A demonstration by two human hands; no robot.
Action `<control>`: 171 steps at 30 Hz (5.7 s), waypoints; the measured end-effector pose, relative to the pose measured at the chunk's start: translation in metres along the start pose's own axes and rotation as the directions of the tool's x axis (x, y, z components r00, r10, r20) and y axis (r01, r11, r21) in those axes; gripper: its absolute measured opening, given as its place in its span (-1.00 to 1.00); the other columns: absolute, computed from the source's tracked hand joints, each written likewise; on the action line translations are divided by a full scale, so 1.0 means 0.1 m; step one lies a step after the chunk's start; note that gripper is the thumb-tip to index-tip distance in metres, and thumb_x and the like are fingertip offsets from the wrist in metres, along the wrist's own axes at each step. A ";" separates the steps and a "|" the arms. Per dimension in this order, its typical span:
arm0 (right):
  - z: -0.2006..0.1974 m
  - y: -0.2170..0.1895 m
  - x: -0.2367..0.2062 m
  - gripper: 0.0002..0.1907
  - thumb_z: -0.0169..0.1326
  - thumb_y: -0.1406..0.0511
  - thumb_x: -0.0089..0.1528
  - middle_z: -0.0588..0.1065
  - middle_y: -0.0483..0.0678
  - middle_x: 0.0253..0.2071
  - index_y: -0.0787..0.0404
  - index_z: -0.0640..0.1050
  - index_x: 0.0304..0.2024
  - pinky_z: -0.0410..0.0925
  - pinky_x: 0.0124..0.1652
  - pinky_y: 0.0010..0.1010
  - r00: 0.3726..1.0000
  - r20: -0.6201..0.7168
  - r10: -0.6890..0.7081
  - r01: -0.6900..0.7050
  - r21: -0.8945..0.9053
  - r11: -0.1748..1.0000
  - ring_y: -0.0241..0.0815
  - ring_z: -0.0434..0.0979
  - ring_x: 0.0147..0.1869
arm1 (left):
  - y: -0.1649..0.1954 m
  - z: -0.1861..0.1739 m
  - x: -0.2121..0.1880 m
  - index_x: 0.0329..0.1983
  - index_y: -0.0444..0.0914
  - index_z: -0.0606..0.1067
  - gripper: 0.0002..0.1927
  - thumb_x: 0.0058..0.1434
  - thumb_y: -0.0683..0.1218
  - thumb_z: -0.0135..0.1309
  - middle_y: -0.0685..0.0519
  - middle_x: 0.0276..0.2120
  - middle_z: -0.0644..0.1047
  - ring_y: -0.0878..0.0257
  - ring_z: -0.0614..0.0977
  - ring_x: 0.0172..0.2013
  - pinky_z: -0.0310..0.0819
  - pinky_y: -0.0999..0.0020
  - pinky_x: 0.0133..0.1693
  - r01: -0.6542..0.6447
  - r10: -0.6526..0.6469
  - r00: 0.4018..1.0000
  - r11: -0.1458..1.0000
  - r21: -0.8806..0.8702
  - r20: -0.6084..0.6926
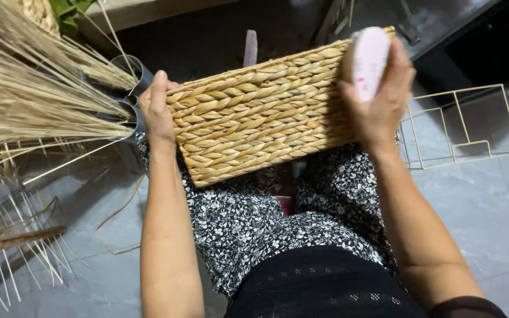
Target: The person sits on the floor with a woven water-hyacinth basket on their lap and uses scissors to trim protruding straw ends from its sides. They then use a pink brush to brush the woven surface, rotating the basket to work over different sides and trimming loose ends as they appear.
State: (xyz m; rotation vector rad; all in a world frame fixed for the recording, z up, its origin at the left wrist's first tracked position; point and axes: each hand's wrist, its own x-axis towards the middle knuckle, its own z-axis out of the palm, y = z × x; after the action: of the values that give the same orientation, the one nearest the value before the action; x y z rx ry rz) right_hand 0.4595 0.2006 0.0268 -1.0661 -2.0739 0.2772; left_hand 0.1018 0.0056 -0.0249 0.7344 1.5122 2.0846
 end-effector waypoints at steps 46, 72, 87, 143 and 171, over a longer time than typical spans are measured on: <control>0.72 -1.26 -0.37 0.05 0.41 0.00 0.11 0.44 0.05 0.07 0.16 0.15 0.46 0.34 0.00 -0.10 0.841 0.183 -0.509 0.450 0.286 0.846 0.02 0.50 0.05 | 0.18 0.06 -0.03 -0.46 -0.35 0.56 -0.39 0.48 0.20 -0.11 0.08 -0.51 0.57 0.37 0.52 -0.47 0.43 0.43 -0.31 -0.042 0.038 0.999 0.995 0.088 0.036; 0.76 -1.58 -0.51 0.09 0.40 0.00 0.10 0.44 0.14 0.09 0.19 0.10 0.47 0.28 -0.08 -0.11 0.810 0.175 -0.560 0.500 0.296 0.814 0.00 0.46 0.01 | 0.23 0.08 -0.01 -0.48 -0.33 0.52 -0.42 0.46 0.20 -0.08 0.10 -0.53 0.54 0.39 0.49 -0.49 0.43 0.46 -0.33 -0.005 0.004 1.000 0.999 0.052 0.022; 0.09 0.07 -0.47 0.05 0.44 0.17 0.28 0.24 0.20 0.44 0.22 0.03 0.56 0.27 0.47 -0.14 0.977 0.066 -0.202 0.192 0.131 0.973 0.09 0.29 0.52 | 0.14 0.06 -0.01 -0.50 -0.33 0.52 -0.42 0.46 0.20 -0.07 0.10 -0.57 0.51 0.38 0.45 -0.54 0.37 0.43 -0.41 0.000 0.000 1.000 1.000 0.011 0.024; 0.25 -1.33 -0.54 0.12 0.36 -0.08 0.00 0.33 0.08 0.07 0.09 0.12 0.46 0.18 0.01 -0.05 0.807 0.408 -0.427 0.302 0.336 0.892 0.05 0.34 0.09 | 0.16 0.01 0.10 -0.36 -0.33 0.57 -0.51 0.48 0.12 -0.13 0.08 -0.36 0.59 0.34 0.56 -0.29 0.44 0.44 -0.12 0.067 -0.065 0.998 0.972 0.224 -0.013; 0.28 -0.58 0.58 -0.10 0.24 -0.13 0.16 0.37 0.09 0.29 0.20 0.29 0.36 0.22 0.40 -0.11 0.936 0.252 -0.245 0.081 0.524 0.848 0.03 0.33 0.41 | 0.06 0.19 0.31 0.10 -0.34 0.47 -0.70 0.53 -0.02 -0.06 0.01 0.06 0.55 0.31 0.51 0.06 0.35 0.38 0.21 0.020 0.007 0.997 0.932 0.362 -0.072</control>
State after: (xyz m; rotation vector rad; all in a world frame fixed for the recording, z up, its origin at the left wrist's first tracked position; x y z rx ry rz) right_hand 0.3837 0.2128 0.0684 -0.5386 -2.1686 0.9008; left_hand 0.0902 0.0373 -0.0091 0.7873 1.9684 1.8624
